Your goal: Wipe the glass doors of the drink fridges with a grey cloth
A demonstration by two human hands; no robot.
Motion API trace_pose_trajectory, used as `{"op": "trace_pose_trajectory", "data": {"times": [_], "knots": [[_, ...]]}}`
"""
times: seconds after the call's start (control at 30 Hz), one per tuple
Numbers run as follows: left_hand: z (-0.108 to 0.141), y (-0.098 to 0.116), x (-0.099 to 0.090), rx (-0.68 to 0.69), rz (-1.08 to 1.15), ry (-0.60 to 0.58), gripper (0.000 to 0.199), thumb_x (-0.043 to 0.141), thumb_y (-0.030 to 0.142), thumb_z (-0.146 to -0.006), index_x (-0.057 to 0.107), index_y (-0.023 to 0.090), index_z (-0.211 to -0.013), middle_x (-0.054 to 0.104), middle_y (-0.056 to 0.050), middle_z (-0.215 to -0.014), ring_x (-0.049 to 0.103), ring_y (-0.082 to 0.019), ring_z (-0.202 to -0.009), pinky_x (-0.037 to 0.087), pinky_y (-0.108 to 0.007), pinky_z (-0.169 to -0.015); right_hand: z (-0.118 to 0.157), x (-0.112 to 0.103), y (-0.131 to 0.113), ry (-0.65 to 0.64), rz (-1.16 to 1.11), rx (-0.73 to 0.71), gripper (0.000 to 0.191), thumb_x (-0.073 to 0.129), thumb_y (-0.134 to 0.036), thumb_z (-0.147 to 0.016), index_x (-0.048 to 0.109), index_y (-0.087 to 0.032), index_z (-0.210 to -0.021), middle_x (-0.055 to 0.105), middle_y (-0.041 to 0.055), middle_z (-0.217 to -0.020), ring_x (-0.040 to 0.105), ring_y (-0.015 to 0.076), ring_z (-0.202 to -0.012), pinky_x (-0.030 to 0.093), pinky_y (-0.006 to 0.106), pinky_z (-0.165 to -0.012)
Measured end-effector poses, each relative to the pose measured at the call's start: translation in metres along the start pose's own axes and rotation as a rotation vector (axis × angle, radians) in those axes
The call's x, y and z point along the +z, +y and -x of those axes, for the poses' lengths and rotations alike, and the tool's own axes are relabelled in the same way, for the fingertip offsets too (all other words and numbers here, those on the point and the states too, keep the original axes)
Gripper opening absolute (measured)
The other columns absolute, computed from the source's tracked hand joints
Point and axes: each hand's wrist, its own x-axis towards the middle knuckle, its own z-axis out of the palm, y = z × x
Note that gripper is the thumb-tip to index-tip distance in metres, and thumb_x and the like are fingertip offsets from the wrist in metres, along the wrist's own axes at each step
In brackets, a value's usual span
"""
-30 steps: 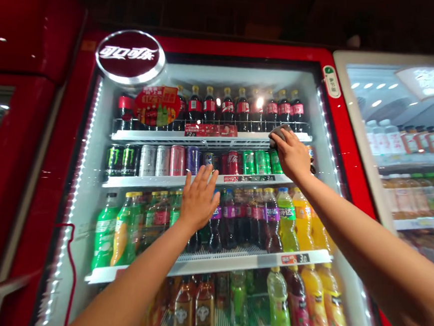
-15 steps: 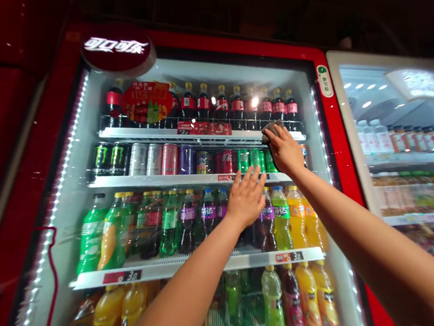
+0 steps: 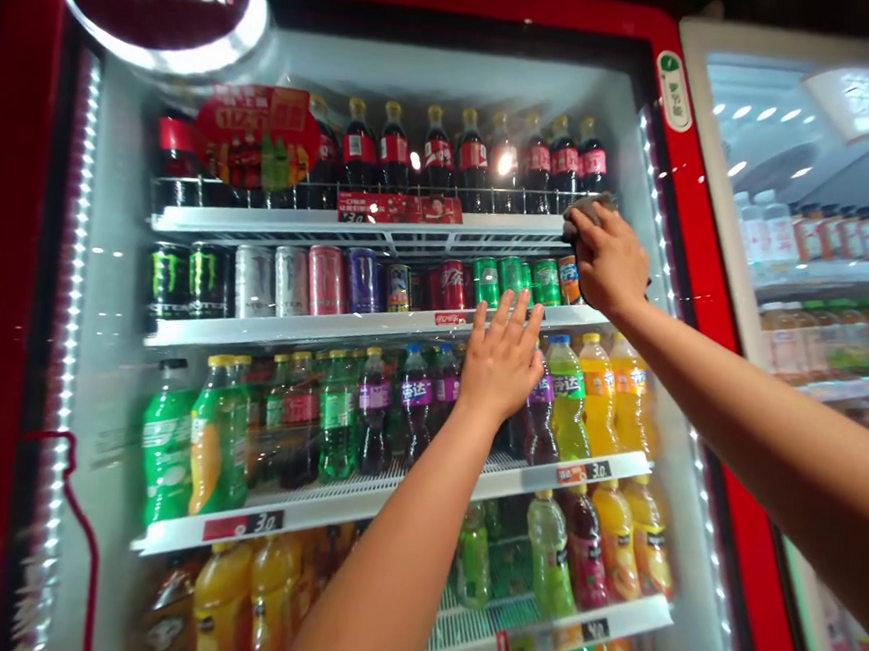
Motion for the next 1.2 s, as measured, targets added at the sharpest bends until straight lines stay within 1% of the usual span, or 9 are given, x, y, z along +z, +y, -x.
{"op": "trace_pose_trajectory", "data": {"times": [0.17, 0.3, 0.43, 0.57, 0.67, 0.83, 0.93, 1.07, 1.2], "knots": [[0.000, 0.001, 0.001, -0.001, -0.002, 0.031, 0.060, 0.043, 0.034, -0.100, 0.036, 0.018, -0.157, 0.025, -0.009, -0.171, 0.016, -0.027, -0.159, 0.007, -0.054, -0.131, 0.024, 0.008, -0.019, 0.092, -0.069, 0.006, 0.047, 0.050, -0.019, -0.088, 0.068, -0.030, -0.130, 0.060, 0.0085, -0.140, 0.055, 0.0340, -0.129, 0.048, 0.057, -0.104], [0.000, 0.000, 0.004, 0.007, 0.008, 0.063, 0.056, 0.045, 0.034, -0.099, 0.042, 0.018, -0.153, 0.029, -0.010, -0.169, 0.016, -0.027, -0.159, 0.006, -0.053, -0.131, -0.002, 0.012, -0.031, 0.121, -0.193, -0.078, 0.035, 0.052, -0.021, -0.086, 0.074, -0.029, -0.113, 0.066, 0.0052, -0.131, 0.062, 0.0271, -0.120, 0.053, 0.046, -0.099], [0.000, -0.003, 0.008, 0.006, 0.046, 0.093, 0.067, 0.048, 0.033, -0.098, 0.028, 0.021, -0.160, 0.027, -0.009, -0.170, 0.015, -0.026, -0.160, 0.003, -0.053, -0.131, -0.016, 0.012, -0.010, 0.114, -0.136, -0.069, 0.037, 0.049, -0.030, -0.094, 0.070, -0.030, -0.124, 0.061, 0.0041, -0.145, 0.055, 0.0297, -0.134, 0.050, 0.051, -0.106], [-0.001, -0.003, 0.008, 0.012, 0.089, 0.102, 0.072, 0.049, 0.032, -0.097, 0.020, 0.023, -0.163, 0.026, -0.009, -0.170, 0.014, -0.026, -0.160, 0.001, -0.053, -0.131, 0.017, 0.009, 0.000, 0.092, 0.006, -0.023, 0.051, 0.048, -0.033, -0.096, 0.055, -0.036, -0.146, 0.044, 0.0008, -0.162, 0.035, 0.0346, -0.151, 0.043, 0.061, -0.112], [-0.003, -0.003, 0.007, 0.006, 0.111, 0.103, 0.071, 0.049, 0.031, -0.097, 0.021, 0.024, -0.162, 0.026, -0.009, -0.170, 0.015, -0.026, -0.160, 0.003, -0.053, -0.131, 0.033, 0.005, -0.014, -0.001, 0.053, -0.106, 0.058, 0.044, -0.027, -0.098, 0.043, -0.038, -0.155, 0.039, -0.0020, -0.165, 0.030, 0.0307, -0.154, 0.040, 0.056, -0.117], [-0.005, -0.004, 0.005, -0.005, 0.138, 0.110, 0.078, 0.052, 0.029, -0.094, 0.017, 0.030, -0.163, 0.027, -0.005, -0.170, 0.019, -0.027, -0.159, 0.008, -0.056, -0.131, 0.002, -0.003, -0.014, -0.110, 0.075, -0.154, 0.067, 0.038, -0.019, -0.098, 0.030, -0.035, -0.163, 0.038, -0.0021, -0.165, 0.029, 0.0295, -0.155, 0.037, 0.054, -0.121], [-0.005, -0.005, 0.004, -0.003, 0.136, 0.110, 0.079, 0.055, 0.029, -0.093, 0.018, 0.034, -0.163, 0.027, -0.003, -0.170, 0.020, -0.027, -0.158, 0.009, -0.057, -0.130, -0.006, -0.009, 0.014, -0.051, 0.070, 0.008, 0.069, 0.040, -0.018, -0.096, 0.030, -0.033, -0.163, 0.040, 0.0009, -0.164, 0.032, 0.0327, -0.153, 0.039, 0.060, -0.118], [-0.004, -0.005, 0.003, 0.004, 0.131, 0.101, 0.074, 0.054, 0.028, -0.093, 0.025, 0.036, -0.161, 0.029, 0.000, -0.170, 0.019, -0.028, -0.159, 0.009, -0.058, -0.130, 0.028, -0.012, 0.033, 0.007, 0.087, 0.184, 0.066, 0.040, -0.020, -0.095, 0.037, -0.030, -0.159, 0.041, 0.0067, -0.163, 0.038, 0.0357, -0.149, 0.043, 0.063, -0.112], [-0.004, -0.005, 0.004, 0.010, 0.120, 0.122, 0.070, 0.052, 0.029, -0.095, 0.027, 0.036, -0.160, 0.033, 0.000, -0.168, 0.021, -0.027, -0.158, 0.010, -0.057, -0.130, 0.038, -0.010, 0.015, -0.056, 0.097, 0.055, 0.059, 0.037, -0.020, -0.098, 0.042, -0.027, -0.157, 0.040, 0.0081, -0.163, 0.034, 0.0353, -0.151, 0.042, 0.058, -0.113]]}}
